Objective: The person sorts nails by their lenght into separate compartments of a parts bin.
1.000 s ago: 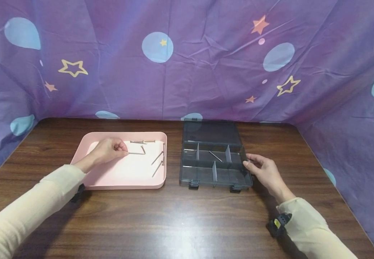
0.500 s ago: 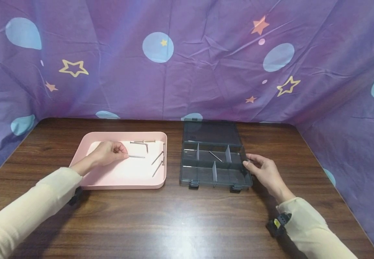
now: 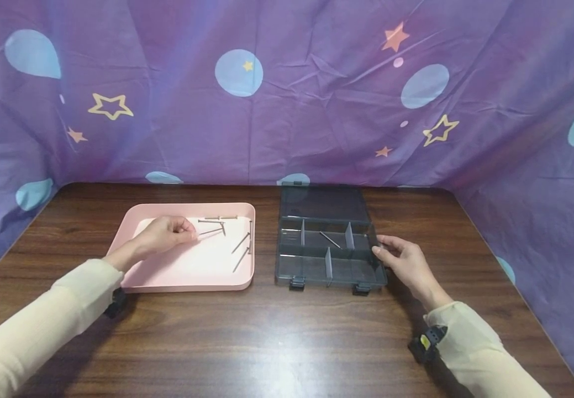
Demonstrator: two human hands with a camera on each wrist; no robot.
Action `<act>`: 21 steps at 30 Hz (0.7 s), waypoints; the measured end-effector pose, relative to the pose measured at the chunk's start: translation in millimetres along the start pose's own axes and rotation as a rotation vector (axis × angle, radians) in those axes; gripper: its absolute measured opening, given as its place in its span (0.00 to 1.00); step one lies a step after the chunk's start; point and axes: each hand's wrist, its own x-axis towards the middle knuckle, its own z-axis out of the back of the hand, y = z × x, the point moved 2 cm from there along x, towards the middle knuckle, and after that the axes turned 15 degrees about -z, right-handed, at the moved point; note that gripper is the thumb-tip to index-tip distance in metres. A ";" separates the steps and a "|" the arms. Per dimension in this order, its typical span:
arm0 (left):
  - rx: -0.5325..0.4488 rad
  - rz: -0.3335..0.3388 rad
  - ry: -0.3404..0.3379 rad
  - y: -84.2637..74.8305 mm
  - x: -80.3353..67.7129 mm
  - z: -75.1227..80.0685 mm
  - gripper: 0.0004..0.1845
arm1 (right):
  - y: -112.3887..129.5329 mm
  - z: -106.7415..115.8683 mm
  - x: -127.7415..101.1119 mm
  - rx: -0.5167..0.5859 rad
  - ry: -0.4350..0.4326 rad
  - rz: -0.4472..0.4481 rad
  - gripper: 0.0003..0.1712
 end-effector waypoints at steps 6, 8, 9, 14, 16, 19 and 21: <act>-0.122 -0.010 -0.030 -6.0 3.9 -2.0 0.08 | 0.7 1.0 0.9 0.018 0.020 -0.001 0.28; -0.176 -0.034 -0.041 -11.6 6.8 -4.6 0.09 | 0.6 1.0 1.0 0.021 0.021 0.001 0.28; -0.202 -0.042 -0.045 -15.1 8.5 -6.2 0.09 | 0.6 0.9 0.8 0.023 0.020 0.003 0.28; -0.314 -0.043 -0.054 -33.2 18.8 -19.3 0.09 | 0.2 -0.2 0.2 0.008 0.001 0.012 0.27; -0.354 -0.032 -0.053 -41.1 23.7 -25.7 0.09 | 0.1 -0.4 -0.1 -0.002 -0.008 0.012 0.27; -0.402 -0.027 -0.060 -54.1 31.9 -35.7 0.09 | 0.2 -0.7 0.0 -0.012 -0.016 0.013 0.27; -0.409 -0.048 -0.071 -63.0 38.0 -43.1 0.08 | 0.2 -0.9 -0.1 -0.014 -0.016 0.012 0.27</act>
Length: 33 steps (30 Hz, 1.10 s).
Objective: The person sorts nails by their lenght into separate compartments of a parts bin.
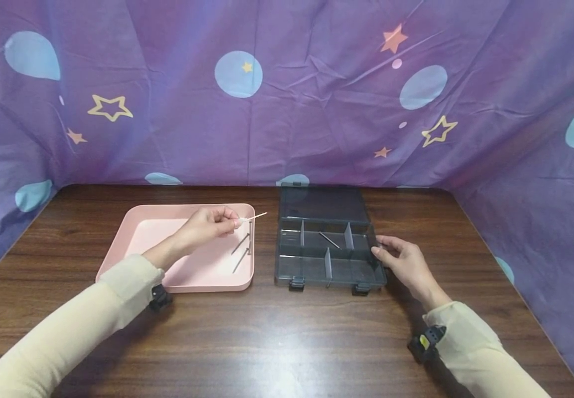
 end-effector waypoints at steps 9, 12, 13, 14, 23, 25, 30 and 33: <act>0.112 -0.092 0.016 -18.4 24.9 -50.6 0.07 | 1.7 -0.1 -1.6 0.021 0.017 -0.023 0.28; 0.128 -0.100 0.014 -20.9 31.6 -65.2 0.08 | 2.4 -0.2 -1.5 0.014 0.010 -0.022 0.27; 0.136 -0.107 0.014 -21.8 33.4 -69.5 0.07 | 2.6 -0.3 -1.5 0.012 0.007 -0.020 0.27; 0.146 -0.113 0.014 -22.5 35.0 -73.5 0.07 | 2.6 -0.3 -1.5 0.009 0.006 -0.020 0.27; 0.134 -0.126 0.007 -23.8 42.1 -98.4 0.07 | 0.1 0.2 -0.7 -0.013 0.014 -0.030 0.28; 0.154 -0.141 0.014 -24.7 43.3 -101.9 0.07 | 0.1 0.4 -0.7 -0.014 0.016 -0.033 0.28; 0.175 -0.160 0.028 -26.0 45.3 -109.5 0.07 | 0.8 0.9 -1.2 -0.017 0.012 -0.043 0.28; 0.165 -0.153 0.031 -26.4 46.1 -113.8 0.07 | 0.8 1.0 -1.0 -0.017 0.010 -0.043 0.28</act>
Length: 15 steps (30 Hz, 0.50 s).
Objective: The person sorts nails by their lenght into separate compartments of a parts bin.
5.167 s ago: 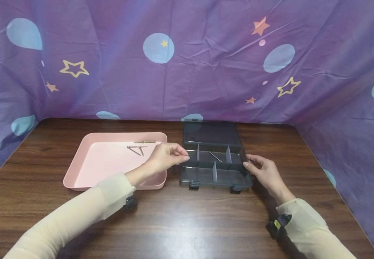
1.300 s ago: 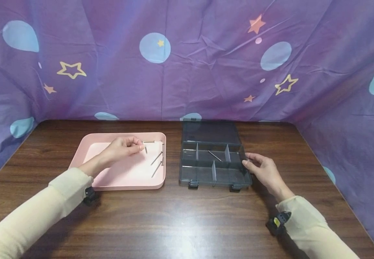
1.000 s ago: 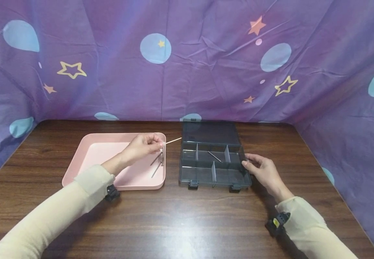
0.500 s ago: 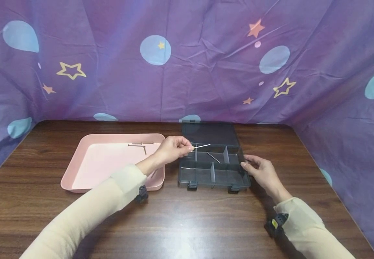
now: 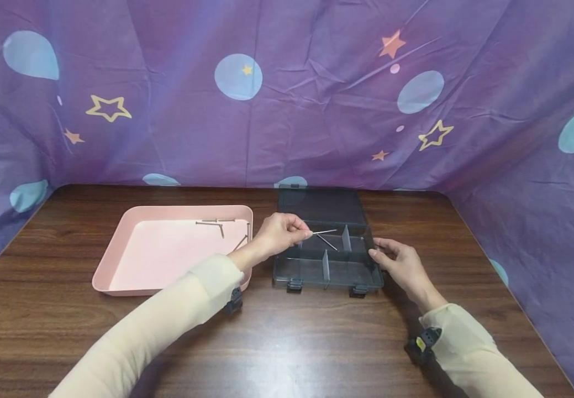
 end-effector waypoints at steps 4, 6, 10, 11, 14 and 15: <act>0.027 -0.009 0.013 -0.9 1.1 -5.9 0.06 | -0.7 -0.4 0.5 -0.001 -0.001 0.002 0.28; 0.054 -0.009 0.022 -1.4 1.1 -8.6 0.06 | -1.1 -0.8 0.7 -0.003 -0.002 0.005 0.28; 0.101 -0.001 0.029 -2.6 0.6 -11.9 0.05 | -1.2 -1.5 0.4 -0.002 -0.009 0.012 0.28; 0.110 -0.003 0.027 -2.5 0.7 -12.3 0.05 | -1.1 -1.6 0.5 0.001 -0.011 0.016 0.27; 0.125 -0.014 0.020 -1.9 1.4 -12.9 0.05 | -0.9 -1.4 0.3 0.004 -0.018 0.026 0.26; 0.129 -0.018 0.019 -1.6 1.5 -13.0 0.05 | -0.8 -1.4 0.5 0.003 -0.020 0.028 0.26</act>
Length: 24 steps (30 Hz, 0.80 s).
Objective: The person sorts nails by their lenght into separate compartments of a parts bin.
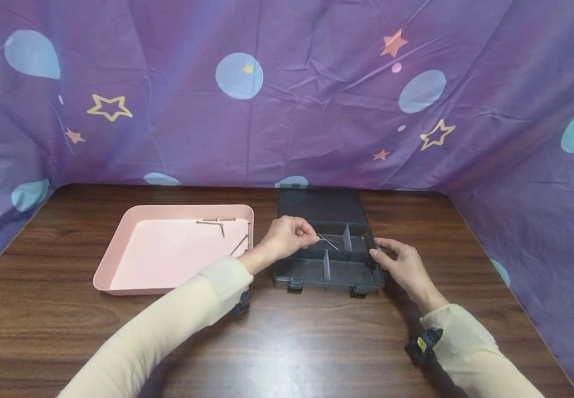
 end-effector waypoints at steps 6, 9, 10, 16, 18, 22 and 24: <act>0.033 -0.024 0.004 -0.3 0.3 0.8 0.05 | 1.2 1.1 0.3 -0.016 0.002 -0.019 0.27; 0.034 -0.037 0.006 -0.4 0.3 1.3 0.05 | 1.7 1.4 0.1 -0.017 0.008 -0.033 0.28; 0.031 -0.041 0.006 -0.3 0.3 1.4 0.05 | 1.8 1.4 0.0 -0.016 0.008 -0.035 0.28; 0.012 -0.051 0.000 1.2 -0.9 1.3 0.05 | 1.8 0.0 -0.5 -0.001 -0.003 -0.009 0.27; 0.006 -0.048 -0.007 1.7 -1.4 1.2 0.05 | 1.7 -0.7 -0.7 0.004 -0.006 0.002 0.27; -0.019 -0.040 -0.022 2.1 -2.1 1.1 0.05 | 1.9 -1.1 -0.9 0.006 -0.011 0.009 0.26; -0.035 -0.035 -0.028 2.2 -2.7 1.8 0.06 | 1.9 -0.9 -0.9 0.003 -0.011 0.005 0.26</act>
